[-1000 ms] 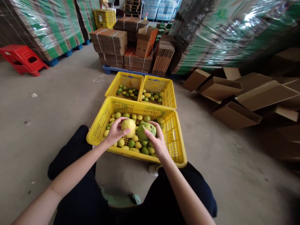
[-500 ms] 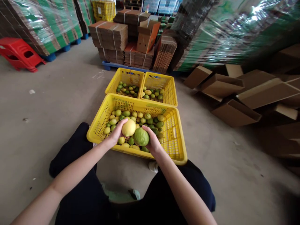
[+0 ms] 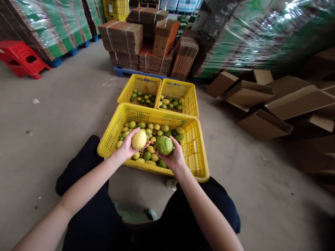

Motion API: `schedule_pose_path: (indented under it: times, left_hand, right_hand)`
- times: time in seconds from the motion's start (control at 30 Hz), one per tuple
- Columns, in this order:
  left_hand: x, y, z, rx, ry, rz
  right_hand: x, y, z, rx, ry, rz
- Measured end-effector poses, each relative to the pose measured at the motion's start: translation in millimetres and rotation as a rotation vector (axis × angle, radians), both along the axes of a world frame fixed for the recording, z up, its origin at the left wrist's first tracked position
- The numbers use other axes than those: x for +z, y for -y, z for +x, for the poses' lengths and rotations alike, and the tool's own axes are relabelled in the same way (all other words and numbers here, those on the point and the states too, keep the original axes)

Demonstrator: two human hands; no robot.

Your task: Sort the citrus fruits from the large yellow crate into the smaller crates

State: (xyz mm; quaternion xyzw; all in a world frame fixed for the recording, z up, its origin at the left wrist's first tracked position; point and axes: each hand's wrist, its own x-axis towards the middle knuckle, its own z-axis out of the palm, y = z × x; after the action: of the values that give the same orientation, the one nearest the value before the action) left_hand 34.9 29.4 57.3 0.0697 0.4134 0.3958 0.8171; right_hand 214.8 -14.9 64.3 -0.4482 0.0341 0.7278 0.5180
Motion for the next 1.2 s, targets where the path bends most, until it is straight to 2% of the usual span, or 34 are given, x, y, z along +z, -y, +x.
schedule_pose_path:
  times: [0.07,0.2,0.3,0.43,0.53,0.67,0.8,1.0,1.2]
  left_hand:
    - [-0.3,2,1,0.006,0.072,-0.006]
    - [4.9,3,1,0.046,0.172,-0.004]
    - [8.4,2,2,0.085,0.129,-0.062]
    - [4.9,-2,4,0.086,0.005,-0.216]
    - [1.7,-3,3,0.088,-0.046,-0.211]
    - [3.0,-1,1,0.107,-0.042,-0.080]
    - [3.4,3,0,0.130,0.006,0.144]
    - [5.4,9,0,-0.015,-0.036,0.542]
    - [6.3,13,-3,-0.142,0.016,0.691]
  right_hand:
    - [1.8,1,-4,0.043,-0.010,0.021]
    - [9.6,1,-9,0.008,-0.013,0.078]
    - [10.7,-2,-9,0.010,-0.017,0.021]
    - [3.1,-4,-10,-0.032,-0.017,-0.086]
    - [-0.8,-3,-11,-0.049,-0.038,-0.048]
    - [2.4,2,-13,0.014,-0.028,0.100]
    - [7.0,3,-14,0.000,-0.011,0.195]
    - [3.8,3,-14,-0.013,-0.022,0.181]
    - [0.8,5,-15,0.031,-0.034,0.291]
